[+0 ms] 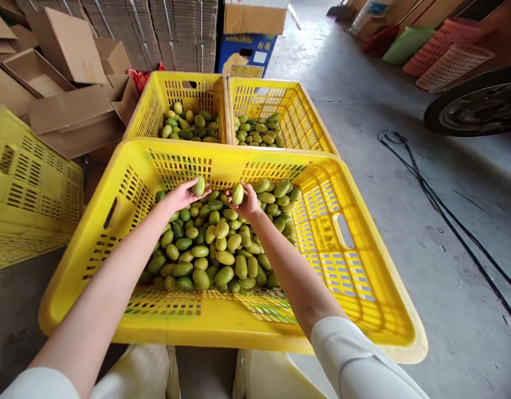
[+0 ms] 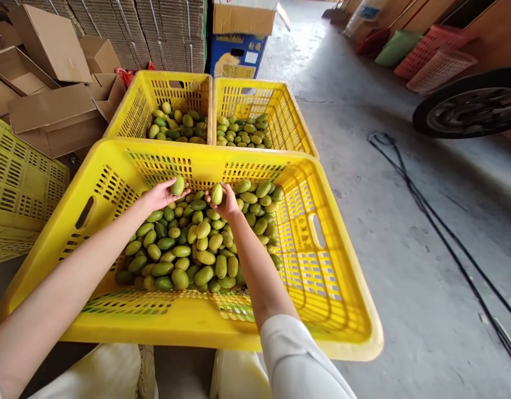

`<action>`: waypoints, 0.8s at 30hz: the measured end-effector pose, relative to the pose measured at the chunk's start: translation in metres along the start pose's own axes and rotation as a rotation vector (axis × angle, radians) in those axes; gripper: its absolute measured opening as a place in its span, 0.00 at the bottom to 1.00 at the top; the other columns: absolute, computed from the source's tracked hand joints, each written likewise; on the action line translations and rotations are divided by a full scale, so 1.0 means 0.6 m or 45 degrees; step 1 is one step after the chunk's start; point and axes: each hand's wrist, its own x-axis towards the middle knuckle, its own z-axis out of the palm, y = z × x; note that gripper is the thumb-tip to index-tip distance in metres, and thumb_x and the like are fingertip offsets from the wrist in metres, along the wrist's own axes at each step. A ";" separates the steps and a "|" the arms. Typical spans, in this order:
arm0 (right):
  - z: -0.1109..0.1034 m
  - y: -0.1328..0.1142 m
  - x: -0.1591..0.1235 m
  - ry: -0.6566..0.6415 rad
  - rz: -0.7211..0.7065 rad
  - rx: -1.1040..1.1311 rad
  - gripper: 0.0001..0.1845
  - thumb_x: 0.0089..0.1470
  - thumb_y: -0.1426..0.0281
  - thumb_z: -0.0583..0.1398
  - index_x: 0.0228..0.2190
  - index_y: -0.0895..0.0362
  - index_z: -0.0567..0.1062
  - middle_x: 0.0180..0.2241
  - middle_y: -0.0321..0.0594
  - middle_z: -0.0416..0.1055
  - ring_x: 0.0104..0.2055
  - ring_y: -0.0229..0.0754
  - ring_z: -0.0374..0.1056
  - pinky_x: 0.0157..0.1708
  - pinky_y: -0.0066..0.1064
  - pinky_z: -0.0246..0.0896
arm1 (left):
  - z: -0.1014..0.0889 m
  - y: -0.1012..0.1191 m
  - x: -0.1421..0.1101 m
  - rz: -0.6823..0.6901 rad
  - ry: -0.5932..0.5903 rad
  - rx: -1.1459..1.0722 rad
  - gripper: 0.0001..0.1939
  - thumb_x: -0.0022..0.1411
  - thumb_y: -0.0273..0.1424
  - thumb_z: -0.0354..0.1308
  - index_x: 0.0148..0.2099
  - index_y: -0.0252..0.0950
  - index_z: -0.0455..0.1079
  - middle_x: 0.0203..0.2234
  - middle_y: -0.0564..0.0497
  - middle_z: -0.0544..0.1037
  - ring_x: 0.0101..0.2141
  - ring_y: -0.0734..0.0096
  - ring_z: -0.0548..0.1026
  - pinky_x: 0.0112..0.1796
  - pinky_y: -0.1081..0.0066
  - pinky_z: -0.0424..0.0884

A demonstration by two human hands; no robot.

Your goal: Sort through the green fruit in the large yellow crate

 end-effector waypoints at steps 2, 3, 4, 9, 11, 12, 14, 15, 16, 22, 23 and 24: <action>-0.002 -0.001 0.001 0.022 0.013 -0.020 0.16 0.62 0.54 0.63 0.35 0.52 0.68 0.25 0.36 0.68 0.24 0.37 0.62 0.13 0.21 0.45 | -0.001 -0.001 -0.002 0.011 0.019 0.079 0.06 0.69 0.21 0.61 0.37 0.32 0.75 0.31 0.45 0.81 0.31 0.68 0.81 0.35 0.71 0.80; -0.002 -0.002 0.001 0.028 0.031 -0.016 0.16 0.63 0.54 0.63 0.35 0.52 0.67 0.25 0.36 0.69 0.23 0.37 0.62 0.12 0.21 0.46 | -0.002 -0.001 -0.003 0.021 0.029 0.105 0.07 0.67 0.20 0.63 0.35 0.33 0.73 0.29 0.47 0.80 0.28 0.71 0.79 0.32 0.73 0.78; 0.000 -0.003 0.002 0.034 0.053 -0.007 0.16 0.65 0.54 0.62 0.35 0.52 0.67 0.25 0.37 0.69 0.22 0.37 0.62 0.12 0.21 0.47 | -0.004 -0.002 -0.003 0.030 0.039 0.119 0.09 0.65 0.18 0.64 0.34 0.33 0.72 0.28 0.50 0.79 0.26 0.74 0.77 0.29 0.75 0.75; 0.015 -0.006 0.007 0.020 0.117 0.037 0.17 0.72 0.56 0.55 0.33 0.52 0.65 0.24 0.35 0.67 0.20 0.35 0.57 0.13 0.20 0.49 | -0.008 -0.005 -0.003 0.080 -0.002 0.130 0.10 0.58 0.15 0.66 0.34 0.34 0.72 0.26 0.54 0.77 0.22 0.78 0.73 0.24 0.77 0.68; 0.021 -0.004 0.007 -0.013 0.124 0.046 0.19 0.72 0.54 0.55 0.32 0.52 0.64 0.22 0.34 0.66 0.20 0.34 0.55 0.14 0.20 0.48 | -0.007 -0.008 -0.001 0.112 -0.018 0.144 0.11 0.58 0.15 0.66 0.34 0.34 0.71 0.26 0.54 0.77 0.21 0.79 0.73 0.24 0.77 0.68; 0.024 -0.002 0.007 -0.035 0.120 0.044 0.21 0.71 0.52 0.55 0.31 0.52 0.64 0.22 0.34 0.65 0.20 0.34 0.54 0.14 0.20 0.47 | -0.006 -0.009 0.001 0.130 -0.008 0.147 0.11 0.58 0.15 0.67 0.34 0.34 0.71 0.25 0.54 0.77 0.21 0.79 0.73 0.25 0.77 0.68; 0.026 0.003 0.006 -0.081 0.090 0.024 0.24 0.71 0.50 0.57 0.30 0.53 0.65 0.22 0.34 0.65 0.19 0.33 0.53 0.15 0.21 0.47 | -0.004 -0.010 0.005 0.156 0.033 0.147 0.11 0.61 0.19 0.69 0.34 0.35 0.71 0.25 0.55 0.76 0.21 0.79 0.73 0.26 0.78 0.69; 0.026 0.006 0.006 -0.102 0.073 0.005 0.24 0.70 0.49 0.58 0.29 0.53 0.65 0.22 0.34 0.65 0.19 0.32 0.52 0.15 0.21 0.47 | -0.003 -0.010 0.007 0.154 0.053 0.147 0.11 0.63 0.22 0.71 0.34 0.35 0.70 0.24 0.55 0.76 0.21 0.79 0.73 0.25 0.78 0.68; 0.025 0.008 0.006 -0.121 0.057 -0.020 0.24 0.70 0.49 0.59 0.29 0.53 0.65 0.22 0.34 0.65 0.19 0.32 0.52 0.16 0.21 0.46 | -0.003 -0.009 0.009 0.140 0.068 0.148 0.12 0.64 0.26 0.72 0.34 0.36 0.70 0.23 0.55 0.75 0.20 0.79 0.72 0.24 0.78 0.66; 0.012 0.014 0.012 -0.160 0.067 -0.106 0.17 0.69 0.57 0.57 0.30 0.53 0.68 0.20 0.31 0.61 0.19 0.34 0.44 0.15 0.24 0.47 | -0.008 -0.007 0.013 0.019 0.069 0.023 0.13 0.76 0.37 0.54 0.39 0.36 0.73 0.26 0.49 0.77 0.26 0.66 0.76 0.27 0.70 0.73; 0.010 0.014 0.013 -0.158 0.073 -0.104 0.16 0.69 0.59 0.55 0.31 0.53 0.68 0.20 0.32 0.61 0.20 0.35 0.44 0.15 0.24 0.48 | -0.008 -0.007 0.011 0.015 0.061 -0.008 0.13 0.75 0.34 0.51 0.41 0.35 0.74 0.28 0.47 0.79 0.28 0.64 0.78 0.30 0.68 0.75; 0.008 0.014 0.014 -0.154 0.075 -0.099 0.15 0.69 0.61 0.53 0.31 0.53 0.68 0.20 0.33 0.62 0.20 0.36 0.44 0.15 0.25 0.47 | -0.008 -0.008 0.009 0.009 0.054 -0.022 0.13 0.75 0.31 0.50 0.43 0.35 0.75 0.29 0.46 0.79 0.30 0.63 0.78 0.32 0.66 0.77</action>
